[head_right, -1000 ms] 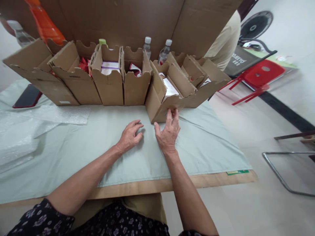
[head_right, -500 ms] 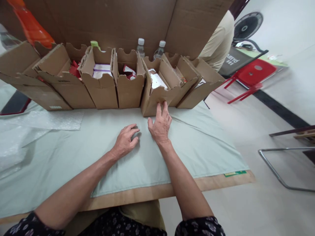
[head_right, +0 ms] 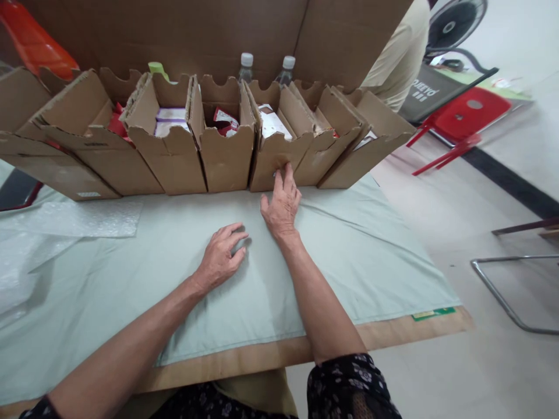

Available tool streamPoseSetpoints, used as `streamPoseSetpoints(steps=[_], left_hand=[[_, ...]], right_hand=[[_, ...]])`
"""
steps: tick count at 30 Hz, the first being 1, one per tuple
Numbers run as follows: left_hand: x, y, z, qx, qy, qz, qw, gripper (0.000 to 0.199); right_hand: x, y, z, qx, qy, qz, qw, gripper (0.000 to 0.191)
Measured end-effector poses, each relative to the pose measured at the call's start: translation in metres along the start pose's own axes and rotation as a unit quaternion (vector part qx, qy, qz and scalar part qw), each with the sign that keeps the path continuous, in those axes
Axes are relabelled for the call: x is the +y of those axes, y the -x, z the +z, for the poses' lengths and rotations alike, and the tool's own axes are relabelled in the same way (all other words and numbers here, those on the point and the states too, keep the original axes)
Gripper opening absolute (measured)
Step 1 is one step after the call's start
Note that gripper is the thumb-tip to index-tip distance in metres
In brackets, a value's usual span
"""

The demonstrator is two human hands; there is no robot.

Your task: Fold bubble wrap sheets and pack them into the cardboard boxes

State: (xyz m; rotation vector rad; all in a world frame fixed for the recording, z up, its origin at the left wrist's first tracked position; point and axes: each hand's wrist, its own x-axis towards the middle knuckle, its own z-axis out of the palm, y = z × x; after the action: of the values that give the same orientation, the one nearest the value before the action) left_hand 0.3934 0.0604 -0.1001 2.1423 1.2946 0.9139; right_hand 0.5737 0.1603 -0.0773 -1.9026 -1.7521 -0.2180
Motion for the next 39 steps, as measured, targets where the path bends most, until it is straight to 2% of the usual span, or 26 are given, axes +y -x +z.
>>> streamPoseSetpoints(steps=[5,9,11,15,18,21,25,29,32,34,37,39], left_hand=[[0.000,0.000,0.000,0.000,0.000,0.000,1.000,0.034],[0.001,0.000,0.001,-0.001,-0.001,-0.004,1.000,0.034],[0.000,0.000,0.001,-0.003,-0.001,-0.005,1.000,0.035],[-0.002,0.001,0.002,-0.002,-0.004,-0.005,1.000,0.038],[-0.003,0.000,0.001,-0.008,0.002,-0.006,1.000,0.038],[-0.002,-0.001,0.001,-0.006,0.024,-0.008,1.000,0.036],[-0.003,-0.003,0.003,0.057,0.120,-0.035,0.990,0.032],[-0.010,-0.008,0.000,0.138,0.169,-0.079,0.973,0.038],[-0.020,-0.014,-0.006,0.201,0.191,-0.124,0.953,0.041],[-0.028,-0.019,-0.012,0.254,0.236,-0.162,0.924,0.041],[-0.039,-0.025,-0.020,0.316,0.305,-0.206,0.874,0.039],[-0.045,-0.028,-0.024,0.329,0.318,-0.215,0.863,0.040]], right_hand=[[0.010,-0.002,-0.005,0.019,-0.030,-0.018,0.999,0.073],[0.004,-0.004,-0.035,0.084,-0.088,-0.051,0.991,0.056],[-0.013,-0.010,-0.054,0.087,-0.139,-0.081,0.983,0.056],[-0.062,-0.039,-0.075,0.010,-0.178,-0.136,0.975,0.070],[-0.089,-0.066,-0.073,-0.023,-0.132,-0.167,0.977,0.063],[-0.102,-0.083,-0.065,-0.036,-0.108,-0.170,0.979,0.048],[-0.112,-0.089,-0.062,-0.052,-0.110,-0.157,0.980,0.051],[-0.123,-0.091,-0.071,-0.069,-0.088,-0.135,0.984,0.038],[-0.127,-0.079,-0.083,-0.069,-0.057,-0.113,0.990,0.031],[-0.125,-0.058,-0.096,-0.066,-0.048,-0.109,0.991,0.028],[-0.109,-0.009,-0.124,-0.059,-0.090,-0.124,0.986,0.021],[-0.091,0.028,-0.148,-0.058,-0.143,-0.122,0.980,0.017]])
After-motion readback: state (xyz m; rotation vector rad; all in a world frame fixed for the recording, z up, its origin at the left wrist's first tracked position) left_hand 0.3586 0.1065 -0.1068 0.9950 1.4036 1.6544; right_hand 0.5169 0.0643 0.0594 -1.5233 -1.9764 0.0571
